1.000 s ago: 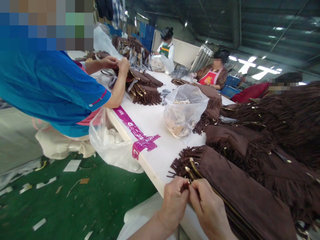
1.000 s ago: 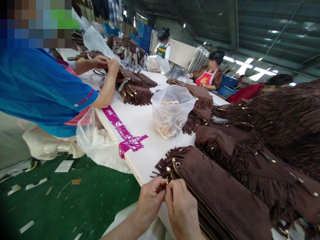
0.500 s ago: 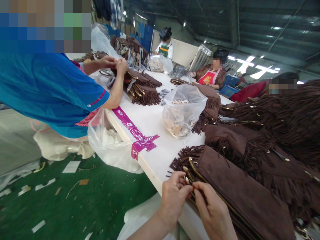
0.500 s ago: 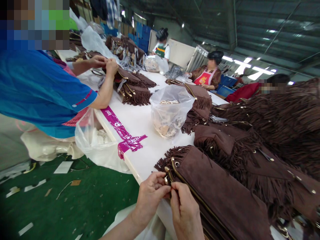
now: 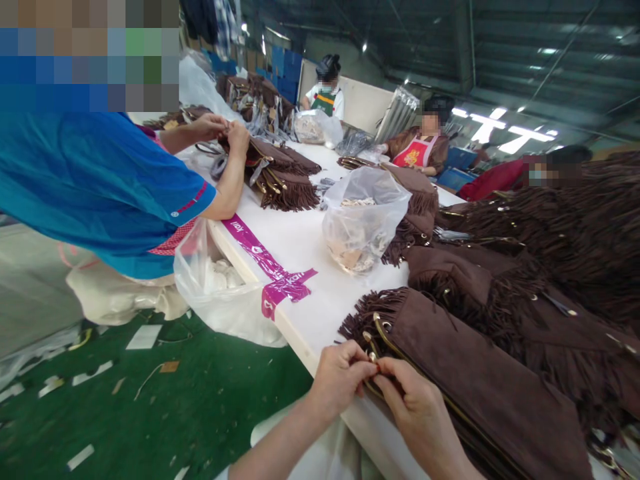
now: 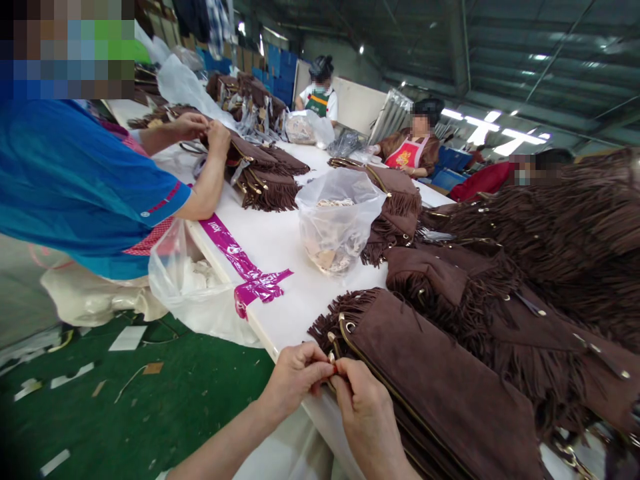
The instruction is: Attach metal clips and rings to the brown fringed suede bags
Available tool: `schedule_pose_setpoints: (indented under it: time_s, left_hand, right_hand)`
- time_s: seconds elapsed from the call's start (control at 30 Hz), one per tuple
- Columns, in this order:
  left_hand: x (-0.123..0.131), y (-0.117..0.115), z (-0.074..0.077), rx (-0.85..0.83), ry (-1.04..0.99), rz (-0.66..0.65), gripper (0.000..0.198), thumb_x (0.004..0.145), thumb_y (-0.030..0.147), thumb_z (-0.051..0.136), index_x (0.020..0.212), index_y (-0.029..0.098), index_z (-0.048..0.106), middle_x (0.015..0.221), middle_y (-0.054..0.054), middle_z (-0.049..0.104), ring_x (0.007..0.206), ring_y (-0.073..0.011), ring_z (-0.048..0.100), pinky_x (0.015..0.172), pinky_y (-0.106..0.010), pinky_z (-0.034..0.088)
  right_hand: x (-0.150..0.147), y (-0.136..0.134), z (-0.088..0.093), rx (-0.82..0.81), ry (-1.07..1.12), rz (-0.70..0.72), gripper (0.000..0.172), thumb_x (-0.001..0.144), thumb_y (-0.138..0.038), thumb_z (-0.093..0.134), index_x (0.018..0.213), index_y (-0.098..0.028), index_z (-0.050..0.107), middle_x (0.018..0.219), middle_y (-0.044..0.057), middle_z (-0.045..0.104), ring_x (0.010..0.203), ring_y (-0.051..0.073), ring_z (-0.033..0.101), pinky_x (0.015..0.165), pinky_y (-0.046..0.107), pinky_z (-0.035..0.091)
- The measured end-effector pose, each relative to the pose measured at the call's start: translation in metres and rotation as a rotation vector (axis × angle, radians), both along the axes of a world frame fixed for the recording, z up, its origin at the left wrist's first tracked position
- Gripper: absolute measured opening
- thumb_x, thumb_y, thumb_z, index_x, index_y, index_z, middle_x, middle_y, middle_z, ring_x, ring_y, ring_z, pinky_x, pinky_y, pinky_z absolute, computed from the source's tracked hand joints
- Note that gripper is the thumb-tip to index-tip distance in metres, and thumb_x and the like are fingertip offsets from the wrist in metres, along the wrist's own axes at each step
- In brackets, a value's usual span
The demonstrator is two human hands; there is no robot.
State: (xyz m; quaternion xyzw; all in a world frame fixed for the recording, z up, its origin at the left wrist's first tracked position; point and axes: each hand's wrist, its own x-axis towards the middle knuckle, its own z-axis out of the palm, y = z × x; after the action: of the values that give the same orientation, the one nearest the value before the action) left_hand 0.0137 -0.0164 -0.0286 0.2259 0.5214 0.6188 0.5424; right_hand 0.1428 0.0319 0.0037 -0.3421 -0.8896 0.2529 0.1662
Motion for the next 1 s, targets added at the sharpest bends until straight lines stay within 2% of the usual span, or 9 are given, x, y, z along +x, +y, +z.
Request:
schedule_pose_setpoints:
  time_s: [0.1, 0.2, 0.37, 0.53, 0.6, 0.73, 0.9, 1.0]
  left_hand:
    - [-0.006, 0.000, 0.001, 0.025, 0.054, -0.077, 0.013, 0.058, 0.029, 0.058, 0.054, 0.017, 0.054, 0.041, 0.006, 0.047, 0.034, -0.0066, 0.042, 0.035, -0.018, 0.030]
    - [-0.009, -0.005, 0.003, 0.042, 0.057, -0.090, 0.014, 0.060, 0.029, 0.058, 0.055, 0.017, 0.054, 0.042, 0.006, 0.046, 0.035, -0.0063, 0.043, 0.037, -0.018, 0.029]
    - [-0.008, -0.015, 0.003, 0.009, -0.089, -0.028, 0.017, 0.063, 0.032, 0.056, 0.058, 0.016, 0.052, 0.049, 0.003, 0.055, 0.034, -0.0064, 0.046, 0.037, -0.017, 0.030]
    - [0.005, -0.014, 0.003, 0.012, -0.014, -0.003, 0.019, 0.066, 0.030, 0.051, 0.078, 0.016, 0.057, 0.047, 0.006, 0.051, 0.036, -0.0076, 0.045, 0.038, -0.018, 0.035]
    - [0.010, -0.012, 0.006, 0.018, 0.038, -0.008, 0.017, 0.068, 0.028, 0.049, 0.079, 0.017, 0.057, 0.044, 0.007, 0.048, 0.036, -0.0076, 0.043, 0.038, -0.018, 0.035]
    - [0.012, -0.009, 0.011, -0.044, 0.100, 0.011, 0.012, 0.069, 0.022, 0.045, 0.058, 0.019, 0.049, 0.036, 0.008, 0.041, 0.032, -0.0068, 0.039, 0.036, -0.017, 0.031]
    - [0.005, -0.009, 0.013, -0.097, 0.073, -0.047, 0.010, 0.066, 0.023, 0.044, 0.057, 0.019, 0.048, 0.037, 0.008, 0.043, 0.030, -0.0064, 0.039, 0.033, -0.016, 0.028]
    - [0.003, -0.008, 0.011, -0.102, 0.091, -0.011, 0.009, 0.062, 0.024, 0.046, 0.056, 0.019, 0.049, 0.040, 0.007, 0.044, 0.030, -0.0059, 0.038, 0.032, -0.017, 0.029]
  right_hand:
    - [-0.001, 0.002, 0.000, -0.038, 0.007, -0.017, 0.016, 0.086, -0.027, 0.043, 0.085, -0.021, 0.058, 0.076, 0.001, 0.063, 0.068, 0.014, 0.059, 0.061, 0.023, 0.047]
    - [-0.002, 0.002, 0.002, -0.094, 0.022, -0.039, 0.017, 0.085, -0.029, 0.044, 0.083, -0.020, 0.058, 0.076, 0.002, 0.062, 0.067, 0.015, 0.058, 0.061, 0.024, 0.046]
    - [-0.002, 0.004, 0.007, -0.350, 0.046, -0.115, 0.020, 0.081, -0.036, 0.047, 0.077, -0.020, 0.058, 0.068, -0.001, 0.058, 0.062, 0.014, 0.053, 0.057, 0.023, 0.042]
    - [-0.003, 0.007, 0.013, -0.537, 0.123, -0.156, 0.021, 0.074, -0.038, 0.052, 0.072, -0.019, 0.059, 0.060, -0.003, 0.053, 0.054, 0.012, 0.046, 0.050, 0.022, 0.039]
    - [-0.005, 0.008, 0.015, -0.545, 0.137, -0.153, 0.020, 0.074, -0.037, 0.053, 0.072, -0.019, 0.060, 0.062, -0.002, 0.055, 0.057, 0.013, 0.048, 0.053, 0.023, 0.041]
    - [-0.007, 0.008, 0.015, -0.524, 0.130, -0.139, 0.019, 0.075, -0.037, 0.052, 0.072, -0.019, 0.059, 0.066, 0.000, 0.060, 0.063, 0.014, 0.052, 0.058, 0.024, 0.043]
    - [-0.006, 0.007, 0.012, -0.486, 0.114, -0.131, 0.019, 0.076, -0.037, 0.051, 0.072, -0.019, 0.059, 0.060, -0.003, 0.055, 0.055, 0.012, 0.048, 0.050, 0.022, 0.039]
    - [-0.005, 0.006, 0.009, -0.420, 0.087, -0.125, 0.019, 0.077, -0.035, 0.049, 0.073, -0.020, 0.058, 0.060, -0.002, 0.054, 0.055, 0.013, 0.049, 0.049, 0.022, 0.039]
